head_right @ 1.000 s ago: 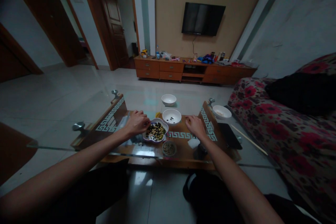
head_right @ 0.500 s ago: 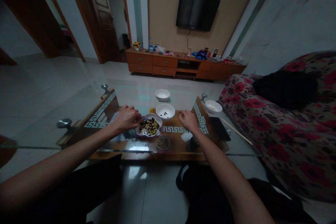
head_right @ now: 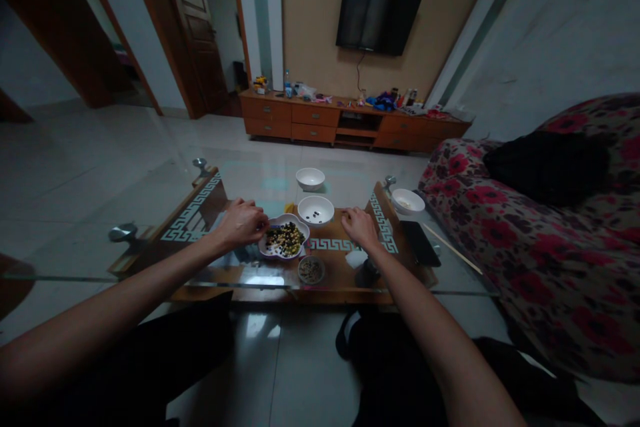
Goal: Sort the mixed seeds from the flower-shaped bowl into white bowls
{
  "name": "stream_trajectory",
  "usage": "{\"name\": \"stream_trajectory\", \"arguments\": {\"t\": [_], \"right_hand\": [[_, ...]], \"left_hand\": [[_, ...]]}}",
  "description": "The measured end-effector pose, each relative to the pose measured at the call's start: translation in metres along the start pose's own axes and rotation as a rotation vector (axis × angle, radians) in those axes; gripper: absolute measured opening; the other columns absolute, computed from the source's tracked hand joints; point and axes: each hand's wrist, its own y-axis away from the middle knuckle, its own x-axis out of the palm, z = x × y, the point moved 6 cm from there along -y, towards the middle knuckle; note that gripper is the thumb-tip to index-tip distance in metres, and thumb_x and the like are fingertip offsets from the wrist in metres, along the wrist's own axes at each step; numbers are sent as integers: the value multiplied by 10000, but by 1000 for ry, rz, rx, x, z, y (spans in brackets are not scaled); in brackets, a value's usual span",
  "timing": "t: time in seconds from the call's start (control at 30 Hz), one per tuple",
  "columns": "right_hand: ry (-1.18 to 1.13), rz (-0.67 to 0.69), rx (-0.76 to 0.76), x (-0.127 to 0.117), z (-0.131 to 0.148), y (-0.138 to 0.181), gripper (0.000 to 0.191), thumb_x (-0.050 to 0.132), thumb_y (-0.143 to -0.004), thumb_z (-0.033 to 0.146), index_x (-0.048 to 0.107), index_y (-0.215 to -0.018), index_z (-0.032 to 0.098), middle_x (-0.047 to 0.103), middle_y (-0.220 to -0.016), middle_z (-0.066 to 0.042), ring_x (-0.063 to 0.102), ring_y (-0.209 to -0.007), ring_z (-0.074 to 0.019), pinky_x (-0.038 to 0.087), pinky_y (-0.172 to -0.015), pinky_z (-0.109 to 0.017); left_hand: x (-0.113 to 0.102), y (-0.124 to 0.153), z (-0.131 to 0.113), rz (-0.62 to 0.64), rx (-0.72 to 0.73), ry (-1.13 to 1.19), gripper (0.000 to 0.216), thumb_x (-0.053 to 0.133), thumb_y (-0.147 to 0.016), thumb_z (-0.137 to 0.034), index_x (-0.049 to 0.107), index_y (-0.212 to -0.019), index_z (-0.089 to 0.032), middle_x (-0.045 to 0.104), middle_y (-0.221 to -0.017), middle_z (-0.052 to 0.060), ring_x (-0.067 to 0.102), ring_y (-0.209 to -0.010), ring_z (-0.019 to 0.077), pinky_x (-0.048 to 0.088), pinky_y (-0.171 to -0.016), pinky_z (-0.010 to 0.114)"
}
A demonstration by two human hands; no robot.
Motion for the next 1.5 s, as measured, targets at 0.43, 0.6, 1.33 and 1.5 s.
{"name": "stream_trajectory", "arguments": {"t": [0.43,0.6,1.33,1.5], "right_hand": [[6,-15,1,0,1,-1,372,507,-1043,324,742,-1306,207,749,-1195,-113,688,-1092,-249,480,-975,-324],[6,7,17,0,2,-3,367,502,-1042,309,748,-1298,216,758,-1172,-104,686,-1097,-241,483,-973,-313],[-51,-58,145,-5,-2,0,356,495,-1017,262,785,-1219,218,789,-1220,-86,724,-1079,-236,523,-953,-310],[-49,-24,158,-6,0,0,352,505,-1020,248,782,-1233,207,785,-1235,-84,722,-1094,-224,510,-960,-286]], "left_hand": [[-2,-6,16,-77,-166,197,213,684,-922,-367,855,-894,-244,794,-855,71,687,-830,258,455,-814,395],[-6,-28,2,-220,-181,340,255,659,-965,-386,864,-964,-234,820,-944,83,708,-852,239,504,-801,373],[7,-20,7,55,-227,139,198,674,-896,-316,857,-923,-246,825,-892,102,732,-794,261,479,-727,355],[10,-18,0,199,-325,98,255,664,-898,-346,872,-1009,-246,834,-956,119,763,-904,282,501,-798,348]]}}
